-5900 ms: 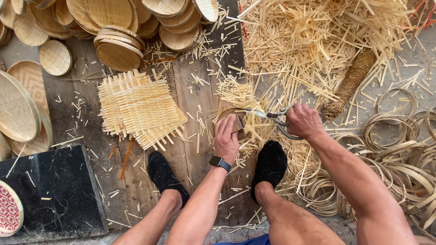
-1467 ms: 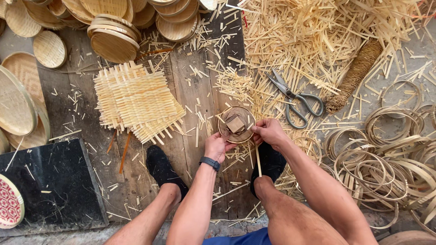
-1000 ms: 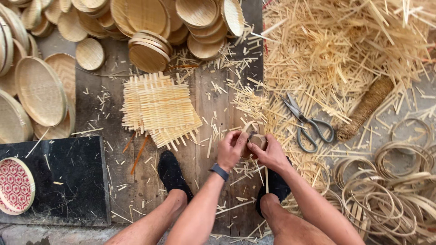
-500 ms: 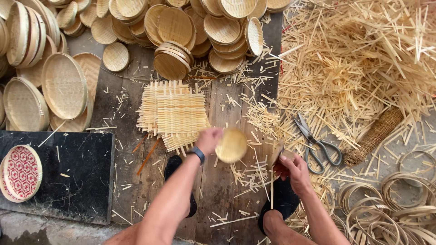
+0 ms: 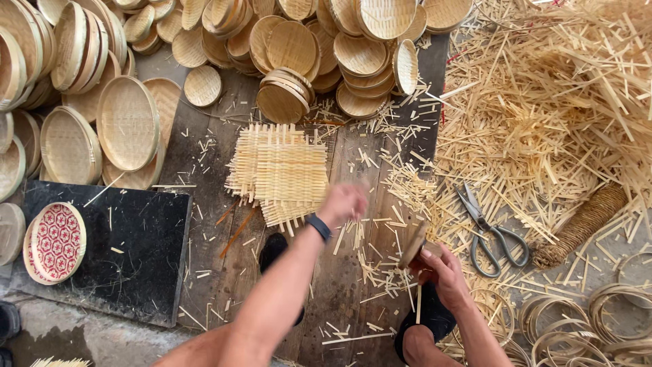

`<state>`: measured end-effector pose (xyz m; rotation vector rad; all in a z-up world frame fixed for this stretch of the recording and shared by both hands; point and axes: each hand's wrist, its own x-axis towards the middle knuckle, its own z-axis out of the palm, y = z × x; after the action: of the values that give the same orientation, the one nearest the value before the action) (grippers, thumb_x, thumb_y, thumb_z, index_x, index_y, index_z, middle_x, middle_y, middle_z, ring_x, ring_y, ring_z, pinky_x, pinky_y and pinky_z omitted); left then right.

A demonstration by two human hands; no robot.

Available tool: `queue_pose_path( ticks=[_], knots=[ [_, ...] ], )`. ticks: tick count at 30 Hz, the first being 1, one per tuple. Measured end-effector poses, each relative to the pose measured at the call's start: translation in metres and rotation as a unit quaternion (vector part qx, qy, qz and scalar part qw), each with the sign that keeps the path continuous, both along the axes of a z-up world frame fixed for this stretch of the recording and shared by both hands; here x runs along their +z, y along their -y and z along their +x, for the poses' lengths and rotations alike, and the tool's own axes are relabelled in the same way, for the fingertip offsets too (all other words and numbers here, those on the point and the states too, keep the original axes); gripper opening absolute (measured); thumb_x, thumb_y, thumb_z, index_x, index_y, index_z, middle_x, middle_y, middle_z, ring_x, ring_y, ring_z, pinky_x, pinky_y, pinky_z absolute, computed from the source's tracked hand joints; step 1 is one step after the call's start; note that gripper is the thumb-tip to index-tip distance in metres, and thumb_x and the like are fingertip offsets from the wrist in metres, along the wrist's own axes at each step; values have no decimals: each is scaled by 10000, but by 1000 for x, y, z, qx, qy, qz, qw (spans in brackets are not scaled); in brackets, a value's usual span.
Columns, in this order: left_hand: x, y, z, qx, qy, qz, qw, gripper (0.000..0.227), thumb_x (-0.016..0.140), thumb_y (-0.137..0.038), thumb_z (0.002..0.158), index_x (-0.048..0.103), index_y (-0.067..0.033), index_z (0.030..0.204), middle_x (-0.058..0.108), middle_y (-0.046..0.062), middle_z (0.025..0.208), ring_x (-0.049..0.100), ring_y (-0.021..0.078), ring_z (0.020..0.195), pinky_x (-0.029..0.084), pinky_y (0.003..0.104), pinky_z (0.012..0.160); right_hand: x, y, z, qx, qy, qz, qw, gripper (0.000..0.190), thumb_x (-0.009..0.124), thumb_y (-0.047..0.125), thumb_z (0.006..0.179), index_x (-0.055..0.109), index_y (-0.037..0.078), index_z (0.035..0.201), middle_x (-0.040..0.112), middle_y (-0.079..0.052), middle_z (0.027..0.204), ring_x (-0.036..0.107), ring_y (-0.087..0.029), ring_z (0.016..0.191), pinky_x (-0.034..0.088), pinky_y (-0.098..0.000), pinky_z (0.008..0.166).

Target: The person assembles bamboo plates by weaving thin strips together, trimming the edges with scissors, and fitting the woven piece into a circular frame.

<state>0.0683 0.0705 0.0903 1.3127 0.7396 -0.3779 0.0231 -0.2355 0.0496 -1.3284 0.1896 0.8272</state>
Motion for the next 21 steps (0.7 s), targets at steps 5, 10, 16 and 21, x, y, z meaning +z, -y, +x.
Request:
queue_pose_path(
  ticks=[5,10,16,21],
  knots=[
    [-79,82,-74,43,-106,-65,991,435,688,-430,937,731,-25,1090,763,87,988,701,189,888,535,254,674,-1,-16,7,44,-11,14,999,625,400,523,970,587,74,1364,698,-166,1235,662,-224,1108,540,-353,922],
    [-106,74,-86,199,25,-60,978,433,815,30,793,653,-14,1191,703,84,1016,680,165,908,616,287,823,-38,-18,12,87,21,-142,986,602,468,478,995,565,20,1374,687,-217,1244,644,-298,1058,538,-455,894],
    [-99,45,-80,121,58,3,991,499,824,135,687,684,7,1149,698,70,999,677,134,879,622,293,818,-43,-33,1,-51,-120,68,989,680,314,559,1023,579,7,1318,699,-197,1167,690,-328,984,592,-489,761],
    [-96,1,-83,-34,22,257,966,444,838,-92,773,677,-94,1187,697,83,1120,705,171,914,617,329,823,-18,-35,3,-27,3,-159,987,679,520,497,966,590,-80,1318,690,-245,1155,753,-336,949,657,-432,644]
  ],
)
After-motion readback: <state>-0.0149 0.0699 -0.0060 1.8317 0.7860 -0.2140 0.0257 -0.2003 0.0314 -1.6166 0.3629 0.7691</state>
